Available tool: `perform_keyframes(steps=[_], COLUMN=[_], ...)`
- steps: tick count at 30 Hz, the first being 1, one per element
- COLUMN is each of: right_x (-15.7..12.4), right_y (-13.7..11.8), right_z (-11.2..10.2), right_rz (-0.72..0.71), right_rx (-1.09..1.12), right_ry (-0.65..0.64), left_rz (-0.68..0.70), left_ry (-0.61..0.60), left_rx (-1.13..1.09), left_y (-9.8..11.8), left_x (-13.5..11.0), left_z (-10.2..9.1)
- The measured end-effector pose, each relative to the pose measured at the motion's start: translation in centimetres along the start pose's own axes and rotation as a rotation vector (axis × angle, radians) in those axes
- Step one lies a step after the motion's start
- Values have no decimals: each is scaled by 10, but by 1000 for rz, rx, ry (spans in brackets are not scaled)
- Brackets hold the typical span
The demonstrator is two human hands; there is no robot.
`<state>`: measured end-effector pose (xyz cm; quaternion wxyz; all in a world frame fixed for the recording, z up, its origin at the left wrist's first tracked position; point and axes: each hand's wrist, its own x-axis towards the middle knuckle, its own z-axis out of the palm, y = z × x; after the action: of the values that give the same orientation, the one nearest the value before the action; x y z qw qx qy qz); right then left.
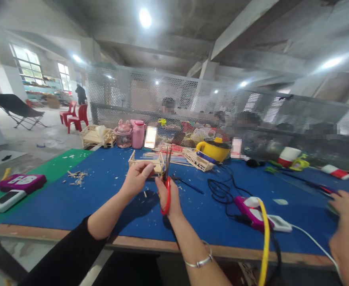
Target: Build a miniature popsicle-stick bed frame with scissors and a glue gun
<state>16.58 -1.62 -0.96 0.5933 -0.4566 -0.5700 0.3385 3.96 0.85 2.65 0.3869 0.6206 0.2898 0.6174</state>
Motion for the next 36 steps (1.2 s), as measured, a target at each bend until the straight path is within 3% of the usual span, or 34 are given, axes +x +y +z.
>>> perform_keyframes(steps=[4,8,10,15,18,26,29,36], right_x=[5,8,9,10,8,6,6,2], right_y=[-3,-8,-10,-14,-16,-13,-12,-10], right_z=[-2,-6,-8,-10,-9,-4,-6,-7], right_rz=[31,47,67,116,127,100,78,23], right_rx=[149,271,336,468,500,478,443,307], right_ry=[27,-1,-27,-59,-83,-81,-79,-104], left_rz=[16,152,144,-171,-257,-362,-337,-308], left_ry=[-31,-276,-319,-173,-153,20,3,98], left_rx=[108,338,340,-3,-216,-377,-353,-366], left_y=[-7,-3,-1,2,4,7,4,1], left_x=[-2,-9,-12,-18,-18,-14,-13,-11], left_z=[1,-2,-1,10,16,14,15,14])
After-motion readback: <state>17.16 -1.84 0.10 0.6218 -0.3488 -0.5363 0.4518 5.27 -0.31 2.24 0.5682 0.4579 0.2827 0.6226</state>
